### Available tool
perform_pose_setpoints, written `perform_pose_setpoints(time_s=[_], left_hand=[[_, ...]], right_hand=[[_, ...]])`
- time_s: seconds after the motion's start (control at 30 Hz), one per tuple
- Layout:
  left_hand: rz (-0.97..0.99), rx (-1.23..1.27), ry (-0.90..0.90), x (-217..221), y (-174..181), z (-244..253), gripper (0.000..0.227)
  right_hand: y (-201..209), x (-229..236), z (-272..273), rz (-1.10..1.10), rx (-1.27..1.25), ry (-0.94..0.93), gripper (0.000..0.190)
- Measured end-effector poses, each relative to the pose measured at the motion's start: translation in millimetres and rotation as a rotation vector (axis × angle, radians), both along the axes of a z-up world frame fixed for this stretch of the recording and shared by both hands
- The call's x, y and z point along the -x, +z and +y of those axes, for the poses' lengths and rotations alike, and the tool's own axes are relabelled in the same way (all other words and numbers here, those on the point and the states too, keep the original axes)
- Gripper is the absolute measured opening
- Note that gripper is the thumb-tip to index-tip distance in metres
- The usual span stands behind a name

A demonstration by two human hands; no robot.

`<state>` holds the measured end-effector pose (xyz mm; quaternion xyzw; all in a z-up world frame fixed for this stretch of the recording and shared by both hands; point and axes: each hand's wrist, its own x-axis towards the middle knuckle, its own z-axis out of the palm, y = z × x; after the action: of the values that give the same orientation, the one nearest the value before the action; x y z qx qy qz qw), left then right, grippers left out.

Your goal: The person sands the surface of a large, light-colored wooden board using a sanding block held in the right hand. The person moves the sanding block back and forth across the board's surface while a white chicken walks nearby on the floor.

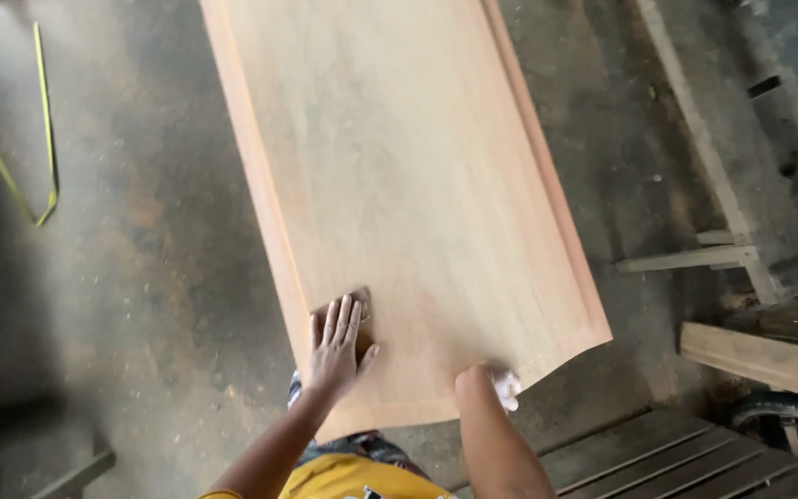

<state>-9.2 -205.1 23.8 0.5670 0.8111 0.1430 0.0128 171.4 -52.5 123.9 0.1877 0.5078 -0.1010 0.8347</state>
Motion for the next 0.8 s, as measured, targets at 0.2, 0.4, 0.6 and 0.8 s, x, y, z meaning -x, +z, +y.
perform_pose_setpoints(time_s=[0.2, 0.4, 0.6, 0.8], left_hand=[[0.058, 0.142, 0.074, 96.4, -10.7, 75.3, 0.09], [0.096, 0.047, 0.181, 86.0, -17.3, 60.8, 0.094], [0.044, 0.19, 0.006, 5.2, -20.6, -24.3, 0.104], [0.053, 0.086, -0.057, 90.7, -15.2, 46.7, 0.069]], right_hand=[[-37.6, -5.9, -13.9, -0.223, -0.17, 0.137, 0.054], [-16.4, 13.5, -17.7, -0.243, -0.124, 0.281, 0.063], [-89.2, -19.5, -55.3, 0.455, -0.556, 0.268, 0.037], [-181.7, -206.4, -27.8, 0.256, -0.558, 0.159, 0.05]])
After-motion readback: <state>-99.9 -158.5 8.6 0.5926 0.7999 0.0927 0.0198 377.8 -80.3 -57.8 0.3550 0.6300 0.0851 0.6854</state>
